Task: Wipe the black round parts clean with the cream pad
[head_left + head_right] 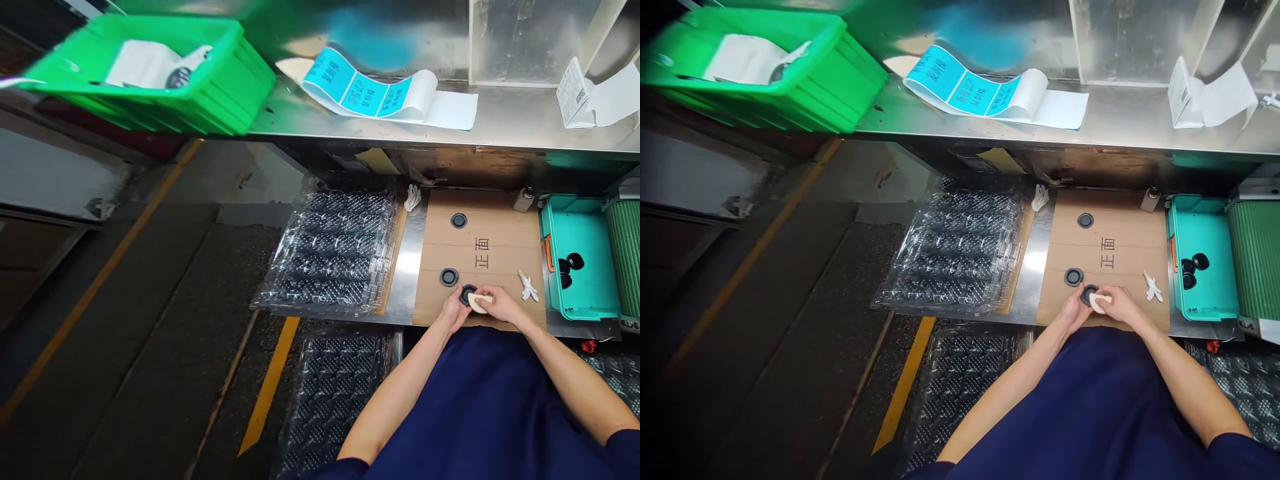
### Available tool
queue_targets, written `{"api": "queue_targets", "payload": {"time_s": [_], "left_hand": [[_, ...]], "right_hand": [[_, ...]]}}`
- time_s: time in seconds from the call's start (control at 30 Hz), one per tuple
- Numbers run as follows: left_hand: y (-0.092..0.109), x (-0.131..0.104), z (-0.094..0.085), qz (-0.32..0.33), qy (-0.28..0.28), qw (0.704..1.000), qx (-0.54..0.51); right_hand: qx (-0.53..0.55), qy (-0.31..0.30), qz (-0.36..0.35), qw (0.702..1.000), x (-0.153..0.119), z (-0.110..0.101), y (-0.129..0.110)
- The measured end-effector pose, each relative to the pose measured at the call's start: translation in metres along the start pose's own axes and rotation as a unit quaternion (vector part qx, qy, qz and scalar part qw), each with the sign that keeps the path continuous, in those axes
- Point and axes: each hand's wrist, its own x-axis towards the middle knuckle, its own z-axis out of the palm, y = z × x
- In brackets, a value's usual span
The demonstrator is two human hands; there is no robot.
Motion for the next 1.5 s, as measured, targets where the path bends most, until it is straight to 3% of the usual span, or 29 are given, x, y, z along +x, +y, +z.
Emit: {"api": "queue_targets", "payload": {"time_s": [0.1,0.23,0.37,0.47,0.6,0.7,0.8,0.9,0.97,1.03,1.27,1.5], "left_hand": [[-0.003,0.003,-0.001,-0.001,0.025,1.0,-0.007],[-0.003,0.004,-0.003,0.004,0.036,0.999,-0.019],[0.001,0.003,-0.003,0.001,0.034,0.999,-0.019],[0.002,0.002,-0.001,-0.001,0.017,1.0,-0.015],[-0.001,0.002,-0.001,-0.01,0.039,0.999,-0.002],[-0.004,0.002,-0.003,-0.016,0.044,0.999,0.003],[-0.006,0.0,-0.002,-0.018,0.041,0.999,0.024],[-0.001,-0.004,0.006,-0.034,0.001,0.999,0.036],[0.006,-0.009,0.013,-0.039,-0.033,0.999,0.004],[0.017,-0.015,0.02,-0.041,-0.049,0.997,-0.048],[0.052,-0.035,0.04,-0.056,-0.07,0.984,-0.157],[0.064,-0.045,0.05,-0.043,-0.074,0.974,-0.209]], "right_hand": [[-0.076,0.08,0.014,0.994,-0.001,0.001,-0.002],[-0.156,0.036,-0.001,0.987,-0.004,0.01,-0.012],[-0.22,0.068,0.058,0.971,-0.006,0.015,-0.017],[-0.224,0.043,0.04,0.973,-0.004,0.018,-0.017],[-0.226,0.071,0.089,0.967,0.002,0.019,-0.013],[-0.23,0.069,0.073,0.968,0.004,0.018,-0.009],[-0.206,0.08,0.08,0.972,0.01,0.011,0.0],[-0.126,0.161,0.133,0.97,0.023,-0.005,0.015],[-0.049,0.219,0.133,0.965,0.031,-0.014,0.026],[0.015,0.239,0.115,0.964,0.033,-0.016,0.036],[0.097,0.185,0.129,0.969,0.012,0.01,0.069],[0.103,0.166,0.125,0.973,0.007,0.025,0.088]]}}
